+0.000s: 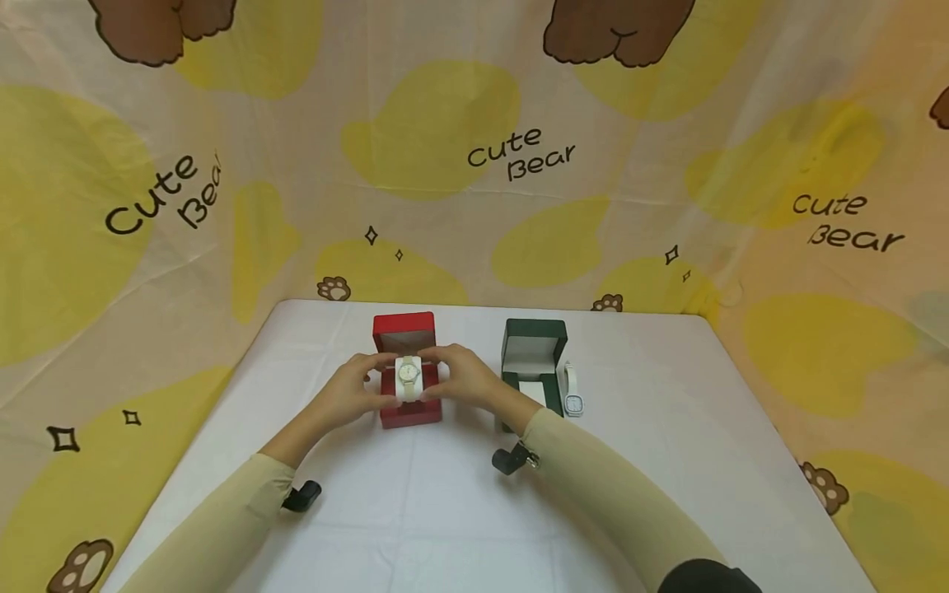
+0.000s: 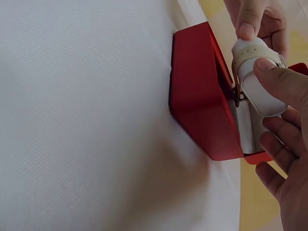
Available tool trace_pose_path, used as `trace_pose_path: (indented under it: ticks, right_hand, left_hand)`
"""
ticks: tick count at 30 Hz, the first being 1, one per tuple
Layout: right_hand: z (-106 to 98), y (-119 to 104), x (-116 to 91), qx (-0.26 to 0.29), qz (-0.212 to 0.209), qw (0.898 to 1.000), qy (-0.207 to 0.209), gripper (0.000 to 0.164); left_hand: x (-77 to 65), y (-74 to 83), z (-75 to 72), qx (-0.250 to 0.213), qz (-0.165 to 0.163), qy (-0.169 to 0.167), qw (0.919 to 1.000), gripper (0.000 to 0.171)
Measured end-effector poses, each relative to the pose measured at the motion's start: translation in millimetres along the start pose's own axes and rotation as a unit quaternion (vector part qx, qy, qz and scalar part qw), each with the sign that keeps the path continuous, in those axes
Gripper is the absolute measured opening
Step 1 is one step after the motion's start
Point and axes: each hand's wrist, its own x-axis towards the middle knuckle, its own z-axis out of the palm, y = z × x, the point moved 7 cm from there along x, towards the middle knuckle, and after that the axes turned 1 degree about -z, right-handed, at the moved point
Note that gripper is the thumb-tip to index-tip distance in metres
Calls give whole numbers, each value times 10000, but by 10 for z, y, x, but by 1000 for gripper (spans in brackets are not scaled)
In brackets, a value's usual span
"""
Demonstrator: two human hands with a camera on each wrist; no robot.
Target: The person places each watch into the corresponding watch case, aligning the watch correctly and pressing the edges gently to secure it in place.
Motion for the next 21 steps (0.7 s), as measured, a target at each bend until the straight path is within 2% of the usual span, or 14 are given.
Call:
trace_pose_path:
  ticks: [8,17,21]
  right_hand:
    - [51,111,7,343,110,9993,-93,72]
    - [98,163,35,382,142,9990,-207,69]
    - [120,151,54,231,174,9993,-249,71]
  left_hand:
    - [49,-60,71,-62,-279,-150,9995,80]
    - [83,-100,82,-26,-110,-253,9996,82]
    - [77,-131,77,-1,-99,-228,9997,82]
